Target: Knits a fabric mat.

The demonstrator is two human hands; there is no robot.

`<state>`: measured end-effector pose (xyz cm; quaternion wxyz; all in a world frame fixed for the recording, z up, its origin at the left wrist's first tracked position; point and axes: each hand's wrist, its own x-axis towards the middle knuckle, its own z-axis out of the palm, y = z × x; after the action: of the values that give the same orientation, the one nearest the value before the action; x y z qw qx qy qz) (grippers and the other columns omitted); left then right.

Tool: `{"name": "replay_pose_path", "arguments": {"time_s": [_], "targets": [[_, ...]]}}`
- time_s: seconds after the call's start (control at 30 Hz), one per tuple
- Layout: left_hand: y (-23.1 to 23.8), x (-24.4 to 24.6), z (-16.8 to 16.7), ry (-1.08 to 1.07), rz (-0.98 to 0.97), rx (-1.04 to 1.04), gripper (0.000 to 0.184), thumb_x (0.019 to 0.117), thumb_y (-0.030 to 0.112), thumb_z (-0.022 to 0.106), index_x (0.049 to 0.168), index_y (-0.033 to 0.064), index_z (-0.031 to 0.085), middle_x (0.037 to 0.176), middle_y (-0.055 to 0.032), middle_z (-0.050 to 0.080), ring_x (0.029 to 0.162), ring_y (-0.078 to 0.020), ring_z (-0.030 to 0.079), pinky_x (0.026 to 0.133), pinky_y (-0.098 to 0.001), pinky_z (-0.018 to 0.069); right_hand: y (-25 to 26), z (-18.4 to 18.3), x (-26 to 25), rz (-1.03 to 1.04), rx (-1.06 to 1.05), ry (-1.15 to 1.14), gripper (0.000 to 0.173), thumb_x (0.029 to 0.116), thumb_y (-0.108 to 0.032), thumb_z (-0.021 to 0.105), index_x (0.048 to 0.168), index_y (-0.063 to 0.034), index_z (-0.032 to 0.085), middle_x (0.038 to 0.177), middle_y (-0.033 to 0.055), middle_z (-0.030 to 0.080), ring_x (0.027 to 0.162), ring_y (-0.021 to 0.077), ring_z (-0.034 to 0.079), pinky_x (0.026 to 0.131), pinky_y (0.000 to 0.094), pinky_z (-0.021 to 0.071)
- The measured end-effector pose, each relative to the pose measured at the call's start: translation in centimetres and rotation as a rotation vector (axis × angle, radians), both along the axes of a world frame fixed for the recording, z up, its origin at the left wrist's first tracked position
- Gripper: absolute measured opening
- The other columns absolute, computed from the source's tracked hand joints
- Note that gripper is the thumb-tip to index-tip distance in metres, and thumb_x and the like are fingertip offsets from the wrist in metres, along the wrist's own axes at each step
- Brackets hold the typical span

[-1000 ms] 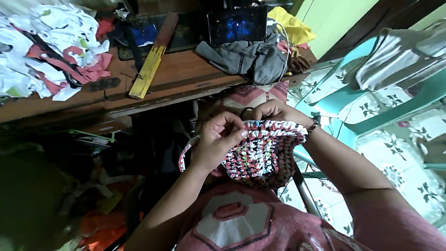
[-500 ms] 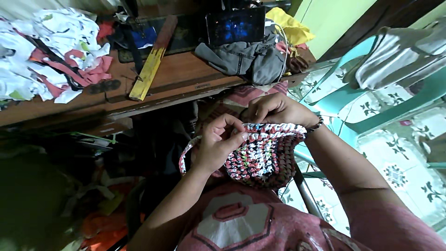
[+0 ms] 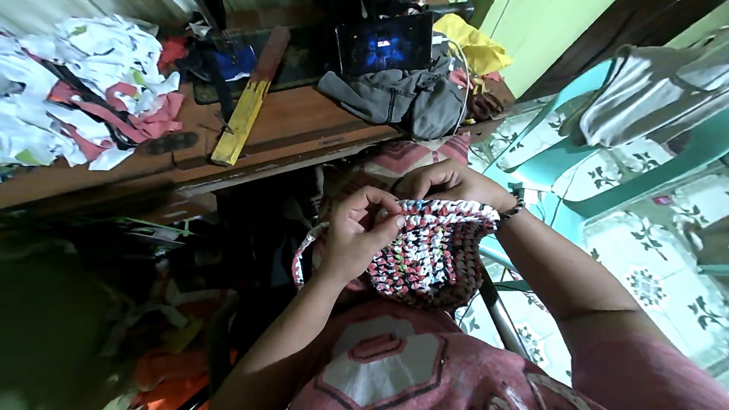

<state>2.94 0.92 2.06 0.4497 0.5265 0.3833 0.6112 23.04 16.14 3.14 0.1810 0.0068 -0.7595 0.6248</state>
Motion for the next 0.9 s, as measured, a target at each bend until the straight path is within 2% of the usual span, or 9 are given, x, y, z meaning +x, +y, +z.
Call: {"name": "replay_pose_path", "arguments": {"time_s": [0.17,0.53,0.6,0.73,0.8,0.9], "targets": [[0.0,0.2,0.2,-0.008,0.001,-0.023,0.018,0.0843,-0.002,0.07,0.097,0.0103,0.067,0.101,-0.0026,0.068,0.084,-0.0087,0.066,0.07,-0.0236,0.058,0.2,0.0,-0.2,-0.003,0.03,0.068,0.009,0.0913,0.006,0.064,0.089,-0.0009,0.069,0.098,0.0057,0.069,0.101,0.0128,0.066,0.089,0.0307,0.0559],[-0.2,0.6,-0.1,-0.063,0.013,-0.021,0.017,0.086,-0.003,0.068,0.095,0.0114,0.063,0.102,-0.003,0.067,0.084,-0.0088,0.065,0.07,-0.0239,0.0574,0.2,1.2,-0.4,-0.025,0.164,0.074,0.013,0.0916,0.008,0.061,0.083,0.0014,0.069,0.093,0.0075,0.068,0.098,0.0129,0.064,0.088,0.0292,0.0535],[-0.1,0.4,0.0,-0.055,0.013,-0.023,0.016,0.0873,-0.001,0.069,0.096,0.0116,0.063,0.102,-0.0028,0.067,0.083,-0.0085,0.065,0.069,-0.0238,0.0574,0.1,1.3,-0.3,-0.034,0.148,0.056,0.013,0.0933,0.005,0.06,0.085,0.002,0.069,0.094,0.0068,0.068,0.098,0.0115,0.064,0.087,0.0279,0.0539],[0.0,0.2,0.1,-0.015,-0.012,-0.029,0.017,0.0871,-0.001,0.07,0.099,0.0105,0.066,0.098,-0.0018,0.067,0.082,-0.0085,0.065,0.07,-0.0246,0.0577,-0.1,1.1,-0.2,0.005,0.107,-0.009,0.015,0.0953,0.004,0.055,0.09,0.0024,0.068,0.09,0.0027,0.069,0.087,0.004,0.064,0.078,0.0216,0.0543],[0.1,0.0,0.0,0.013,-0.018,-0.026,0.015,0.0875,0.0,0.07,0.097,0.0114,0.066,0.098,-0.0005,0.067,0.083,-0.0078,0.065,0.071,-0.0241,0.0575,-0.2,0.9,-0.2,0.017,0.075,-0.036,0.014,0.0957,0.004,0.055,0.092,0.0027,0.068,0.092,0.0033,0.07,0.087,0.0039,0.065,0.079,0.0223,0.0551],[0.2,-0.1,-0.2,0.0,-0.019,-0.027,0.015,0.0877,0.001,0.07,0.097,0.0112,0.066,0.099,-0.0013,0.067,0.084,-0.0084,0.064,0.071,-0.0242,0.0572,-0.6,1.0,-0.1,-0.018,-0.037,-0.082,0.014,0.0931,0.006,0.057,0.103,0.0031,0.066,0.098,0.0047,0.07,0.088,0.0057,0.066,0.08,0.0227,0.0571]]}}
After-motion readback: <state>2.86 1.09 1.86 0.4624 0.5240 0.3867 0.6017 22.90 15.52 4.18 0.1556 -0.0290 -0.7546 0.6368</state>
